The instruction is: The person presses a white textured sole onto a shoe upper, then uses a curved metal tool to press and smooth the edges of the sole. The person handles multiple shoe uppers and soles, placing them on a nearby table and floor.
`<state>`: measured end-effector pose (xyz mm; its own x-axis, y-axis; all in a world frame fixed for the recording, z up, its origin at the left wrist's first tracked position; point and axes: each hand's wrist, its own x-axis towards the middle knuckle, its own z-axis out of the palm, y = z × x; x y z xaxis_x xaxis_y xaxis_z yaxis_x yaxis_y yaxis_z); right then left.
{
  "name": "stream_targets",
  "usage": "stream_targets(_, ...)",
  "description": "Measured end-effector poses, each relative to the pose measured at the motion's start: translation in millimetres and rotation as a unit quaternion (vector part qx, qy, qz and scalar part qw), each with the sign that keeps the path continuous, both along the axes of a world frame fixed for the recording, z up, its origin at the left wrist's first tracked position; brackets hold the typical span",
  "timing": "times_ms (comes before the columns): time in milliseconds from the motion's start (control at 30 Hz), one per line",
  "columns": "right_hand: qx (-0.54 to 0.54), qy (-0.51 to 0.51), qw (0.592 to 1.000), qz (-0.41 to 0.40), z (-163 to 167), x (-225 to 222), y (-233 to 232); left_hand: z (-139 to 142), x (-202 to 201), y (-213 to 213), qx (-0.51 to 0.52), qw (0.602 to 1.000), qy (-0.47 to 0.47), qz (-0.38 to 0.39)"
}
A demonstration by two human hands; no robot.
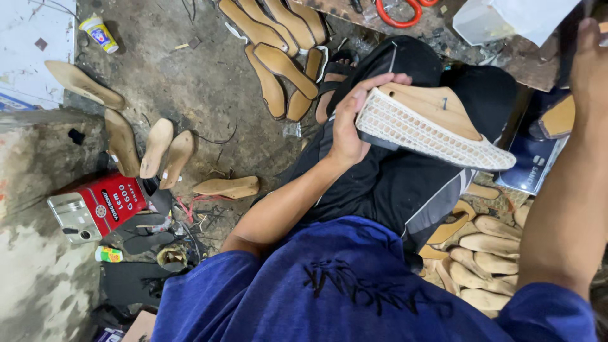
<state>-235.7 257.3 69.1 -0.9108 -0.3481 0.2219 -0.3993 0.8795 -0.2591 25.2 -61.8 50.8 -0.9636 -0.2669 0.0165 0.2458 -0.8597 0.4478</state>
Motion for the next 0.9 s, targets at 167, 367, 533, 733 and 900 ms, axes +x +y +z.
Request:
stream_targets(167, -0.240, -0.171, 0.954, 0.061, 98, 136, -18, 4, -3, 5, -0.056, 0.997, -0.013, 0.043)
stream_targets(367, -0.134, -0.169, 0.969, 0.119, 126, 243, -59, 27, 8, 1, -0.106, 0.994, -0.018, -0.010)
stream_targets(533, -0.300, -0.069, 0.947, 0.088, 87, 280, -53, 47, 46, -7, -0.234, 0.948, 0.001, -0.214)
stream_targets(733, -0.545, 0.030, 0.833, -0.088, 23, 305, -61, 60, 100, 22, -0.385, 0.870, 0.005, -0.308)
stream_targets(900, -0.642, 0.115, 0.752, -0.092, 2, 321, -58, 37, 134, 52, -0.373, 0.893, -0.037, -0.250)
